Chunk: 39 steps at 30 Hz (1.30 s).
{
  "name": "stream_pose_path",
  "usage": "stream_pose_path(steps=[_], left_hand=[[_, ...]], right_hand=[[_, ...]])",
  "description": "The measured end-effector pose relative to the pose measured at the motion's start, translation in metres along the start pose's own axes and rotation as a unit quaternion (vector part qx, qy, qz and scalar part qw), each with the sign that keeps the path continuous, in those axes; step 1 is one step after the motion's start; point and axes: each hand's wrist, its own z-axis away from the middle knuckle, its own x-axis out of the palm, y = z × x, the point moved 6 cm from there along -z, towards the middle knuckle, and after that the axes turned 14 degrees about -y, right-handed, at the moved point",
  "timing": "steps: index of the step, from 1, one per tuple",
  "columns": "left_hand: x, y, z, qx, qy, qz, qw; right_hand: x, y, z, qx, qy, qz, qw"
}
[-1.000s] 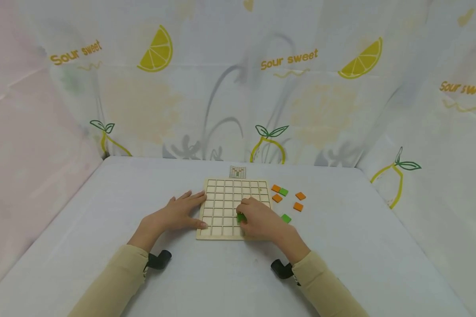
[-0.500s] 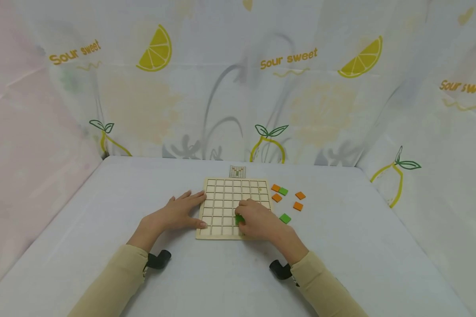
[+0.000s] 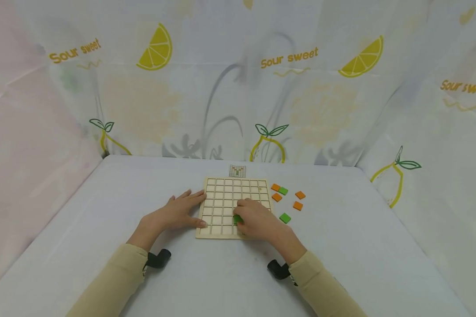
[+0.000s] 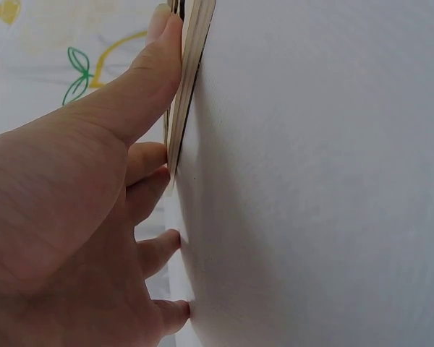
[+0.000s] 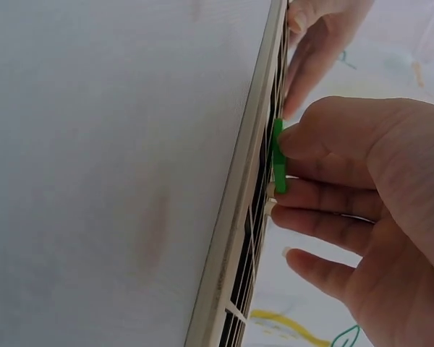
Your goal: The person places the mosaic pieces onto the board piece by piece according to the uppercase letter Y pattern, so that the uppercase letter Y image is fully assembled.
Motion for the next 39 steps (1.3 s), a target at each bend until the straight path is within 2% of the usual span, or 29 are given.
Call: stream_pose_path(steps=[12,34,39], left_hand=[[-0.0016,0.0037,0.0014,0.002,0.003,0.001,1.0000],[-0.0026,0.0038,0.0027,0.000,0.002,0.007,1.0000],[-0.0022,0.0074,0.0016,0.007,-0.002,0.013,0.9999]], right_hand=[[0.0018,-0.0006,-0.0027,-0.002,0.001,0.023,0.9997],[-0.0007,-0.0036,0.0001,-0.015,0.006,0.016,0.9997],[-0.0004,0.0009,0.0044,-0.007,-0.005,-0.007,0.9999]])
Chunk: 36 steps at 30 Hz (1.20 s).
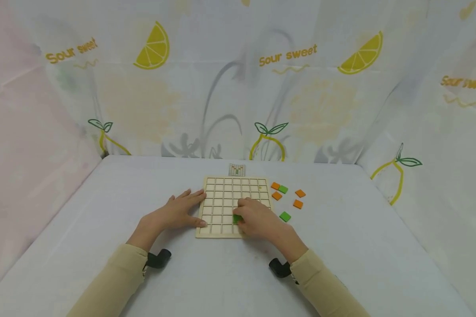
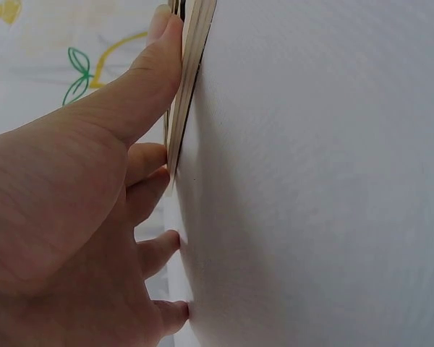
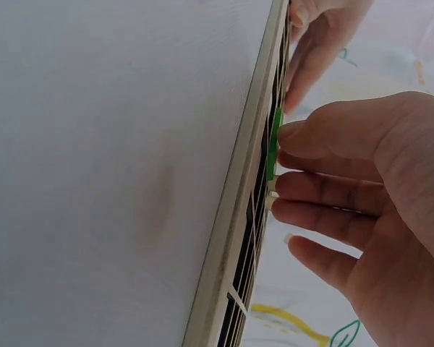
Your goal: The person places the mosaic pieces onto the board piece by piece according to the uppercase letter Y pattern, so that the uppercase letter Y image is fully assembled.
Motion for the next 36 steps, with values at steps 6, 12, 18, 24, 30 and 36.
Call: stream_pose_path(steps=[6,12,18,24,30,36], left_hand=[[0.000,0.004,-0.002,0.006,-0.003,-0.002,1.0000],[0.002,0.004,-0.001,0.002,-0.013,0.005,0.9999],[0.004,0.000,0.001,-0.007,-0.011,-0.003,0.9999],[0.001,0.001,0.002,-0.008,-0.006,-0.010,0.9999],[0.001,0.001,0.001,-0.005,-0.009,-0.014,0.9998],[0.001,-0.002,0.000,-0.009,-0.010,-0.024,0.9996]], right_hand=[[0.001,0.008,0.007,0.008,0.000,-0.011,0.9999],[0.002,0.008,0.010,0.002,-0.004,-0.003,1.0000],[0.000,0.009,0.012,-0.012,-0.001,-0.001,0.9999],[-0.002,0.021,0.018,0.022,-0.021,-0.018,0.9994],[-0.005,0.028,0.021,0.024,-0.016,-0.021,0.9994],[-0.005,0.039,0.027,0.043,-0.029,-0.032,0.9981]])
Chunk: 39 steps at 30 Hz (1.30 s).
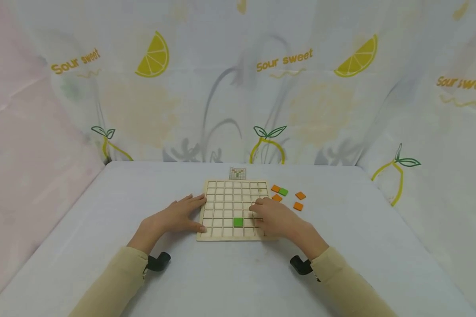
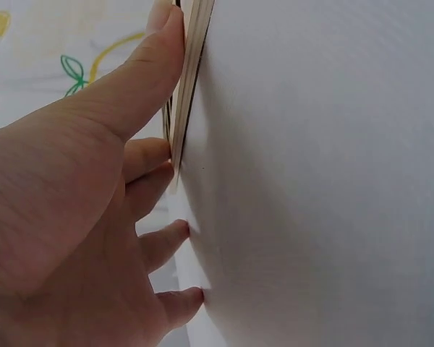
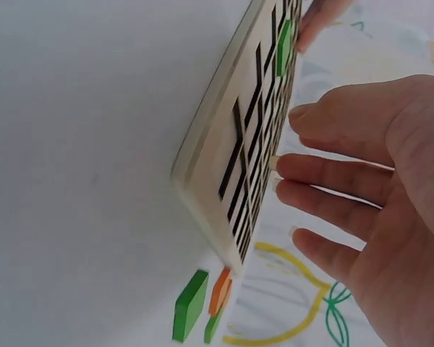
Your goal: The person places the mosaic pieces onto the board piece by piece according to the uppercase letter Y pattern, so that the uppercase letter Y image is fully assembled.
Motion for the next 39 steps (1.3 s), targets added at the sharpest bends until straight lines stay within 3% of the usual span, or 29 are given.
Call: stream_pose_path(steps=[11,28,39], left_hand=[[0.003,0.001,0.003,0.001,-0.010,0.007,0.9999],[0.004,0.001,0.006,0.015,-0.004,-0.007,0.9999],[0.006,-0.001,0.004,0.012,-0.009,-0.012,0.9998]], right_hand=[[0.002,0.018,0.013,-0.012,0.019,0.013,0.9997],[0.004,0.049,0.035,0.031,0.013,-0.033,0.9989],[0.007,0.061,0.044,0.042,0.000,-0.012,0.9991]])
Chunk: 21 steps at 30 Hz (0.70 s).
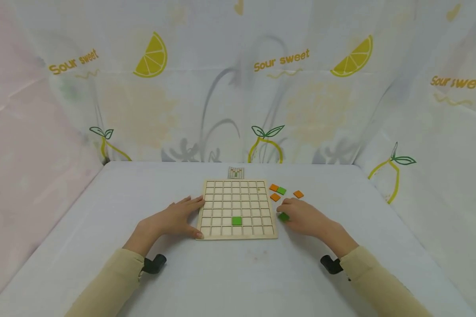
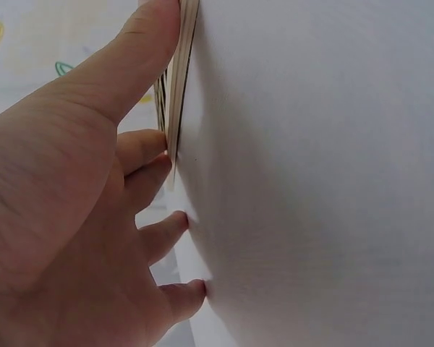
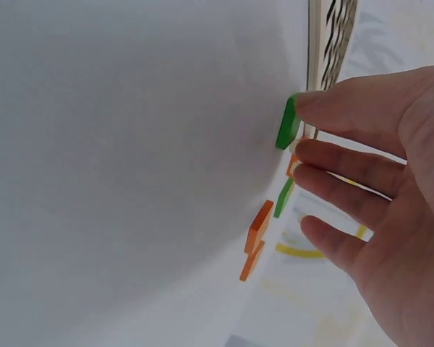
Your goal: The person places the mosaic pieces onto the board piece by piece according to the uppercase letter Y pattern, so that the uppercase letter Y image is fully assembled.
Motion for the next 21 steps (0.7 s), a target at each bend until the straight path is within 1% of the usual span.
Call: stream_pose_path(steps=[5,9,12,17,21], left_hand=[[-0.0002,0.0006,0.0003,-0.002,-0.002,0.006,1.0000],[-0.0008,0.0027,0.0011,0.001,-0.001,0.007,1.0000],[-0.0010,0.0036,0.0022,0.001,-0.004,0.012,0.9999],[-0.0009,0.0034,0.0027,-0.001,-0.006,0.014,0.9999],[-0.0004,0.0025,0.0020,0.000,-0.003,0.010,0.9999]], right_hand=[[-0.0004,-0.0001,0.0028,-0.015,-0.003,0.020,0.9997],[0.0003,-0.0017,0.0048,-0.038,0.007,0.035,0.9986],[0.0024,-0.0016,0.0050,-0.046,0.012,0.044,0.9979],[0.0041,-0.0010,0.0048,-0.044,0.018,0.059,0.9971],[0.0046,-0.0015,0.0051,-0.039,0.016,0.061,0.9973]])
